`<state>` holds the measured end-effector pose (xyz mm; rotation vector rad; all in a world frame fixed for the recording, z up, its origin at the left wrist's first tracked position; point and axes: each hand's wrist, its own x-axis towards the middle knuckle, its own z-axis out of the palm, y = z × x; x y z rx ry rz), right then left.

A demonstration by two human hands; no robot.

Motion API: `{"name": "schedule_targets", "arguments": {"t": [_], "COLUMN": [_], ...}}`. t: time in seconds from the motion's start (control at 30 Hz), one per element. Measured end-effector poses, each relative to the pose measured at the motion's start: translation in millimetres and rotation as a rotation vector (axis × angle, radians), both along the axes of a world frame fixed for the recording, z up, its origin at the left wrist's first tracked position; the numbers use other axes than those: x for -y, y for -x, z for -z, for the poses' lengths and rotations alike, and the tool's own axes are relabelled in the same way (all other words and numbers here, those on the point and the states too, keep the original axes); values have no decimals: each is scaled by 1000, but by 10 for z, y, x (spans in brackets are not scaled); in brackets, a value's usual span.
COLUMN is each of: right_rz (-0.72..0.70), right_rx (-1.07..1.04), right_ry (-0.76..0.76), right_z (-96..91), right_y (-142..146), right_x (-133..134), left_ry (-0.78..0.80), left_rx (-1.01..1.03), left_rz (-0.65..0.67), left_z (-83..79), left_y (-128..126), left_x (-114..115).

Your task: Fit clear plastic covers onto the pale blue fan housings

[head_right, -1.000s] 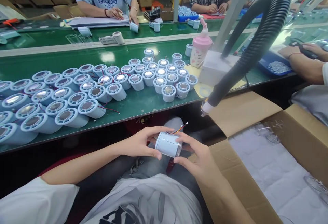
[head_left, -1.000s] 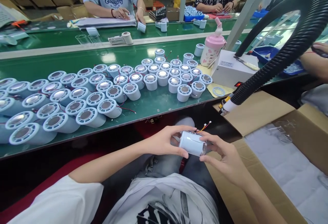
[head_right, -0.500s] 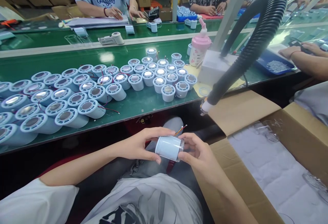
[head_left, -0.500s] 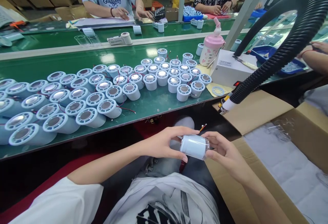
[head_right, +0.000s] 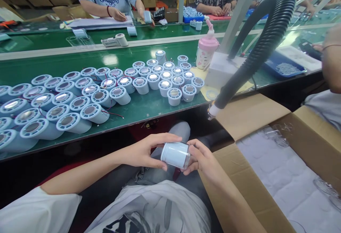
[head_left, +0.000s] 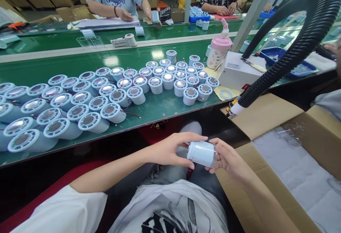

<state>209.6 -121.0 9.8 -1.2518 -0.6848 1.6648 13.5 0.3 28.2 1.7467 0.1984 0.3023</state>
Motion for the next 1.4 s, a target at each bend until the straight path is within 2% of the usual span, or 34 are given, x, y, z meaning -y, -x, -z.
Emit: {"name": "schedule_targets", "arguments": {"t": [0.27,0.57,0.77,0.83,0.87,0.97,1.03,1.1,1.17,1.3,1.4], "right_rz": [51,-50,-107,-120,-91,61,56,-4,-25,19,6], "right_rx": [-98,-242,-253,-199,-131,300,643,823,757,312,177], "right_ry": [105,228,319,229,123,-360,-667,-798,-710,-348,-258], "right_z": [10,31,53,88,108,155,167,164,151,120,101], "right_y": [90,87,89,96,95,65,25,-12,-27,2,28], "right_x": [-12,-24,9,42,64,140,177,198,206,212,223], "left_ry": [22,53,5,5,17,124,176,174,156,215,300], "left_rx": [23,58,-11,-66,-90,-148,-193,-243,-235,-93,-86], "left_rz": [16,6,-52,-69,-82,-105,-89,-56,-23,28,44], "left_z": [24,103,64,37,23,-14,-33,-41,-33,26,70], "left_y": [-3,-8,-23,-23,-22,-13,-6,-3,-4,-7,4], "left_x": [-9,5,71,93,102,112,102,79,55,40,64]}}
